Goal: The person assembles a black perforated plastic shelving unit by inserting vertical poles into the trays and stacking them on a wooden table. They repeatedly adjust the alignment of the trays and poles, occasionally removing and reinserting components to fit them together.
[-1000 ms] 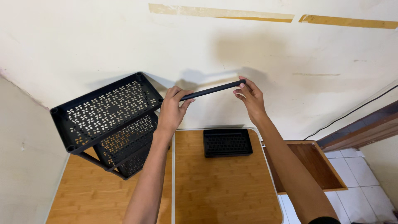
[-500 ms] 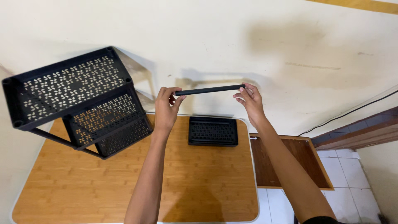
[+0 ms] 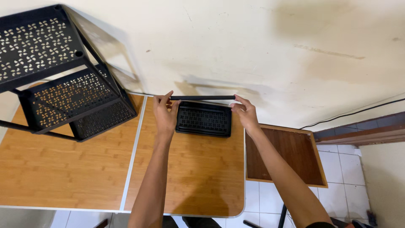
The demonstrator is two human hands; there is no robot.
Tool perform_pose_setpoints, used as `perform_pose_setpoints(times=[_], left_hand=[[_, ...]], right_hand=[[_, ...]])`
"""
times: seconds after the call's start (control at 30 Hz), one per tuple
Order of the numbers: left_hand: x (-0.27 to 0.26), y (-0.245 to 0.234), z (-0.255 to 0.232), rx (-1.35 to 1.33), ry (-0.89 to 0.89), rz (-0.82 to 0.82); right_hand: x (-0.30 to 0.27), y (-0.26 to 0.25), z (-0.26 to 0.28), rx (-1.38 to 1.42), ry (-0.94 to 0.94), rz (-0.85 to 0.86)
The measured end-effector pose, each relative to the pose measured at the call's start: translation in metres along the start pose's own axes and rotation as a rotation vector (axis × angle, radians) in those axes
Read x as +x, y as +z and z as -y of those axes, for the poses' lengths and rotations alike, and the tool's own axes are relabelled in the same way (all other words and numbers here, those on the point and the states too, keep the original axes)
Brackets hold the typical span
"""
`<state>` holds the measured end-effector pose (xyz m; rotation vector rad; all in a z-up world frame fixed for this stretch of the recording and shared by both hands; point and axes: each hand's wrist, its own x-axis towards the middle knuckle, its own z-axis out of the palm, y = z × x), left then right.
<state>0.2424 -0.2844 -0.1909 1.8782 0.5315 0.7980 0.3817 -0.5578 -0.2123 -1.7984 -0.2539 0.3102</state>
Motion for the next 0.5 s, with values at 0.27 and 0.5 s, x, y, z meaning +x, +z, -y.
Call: perform_pose_setpoints(times=[0.27,0.5], left_hand=[[-0.017,0.035,0.065,0.192,-0.126,0.079],[-0.039,0.054,0.121,0.286,-0.128,0.231]], right_hand=[[0.011,0.017,-0.08,-0.074,0.125,0.012],[0.007,0.027,-0.158,-0.195,0.194,0.07]])
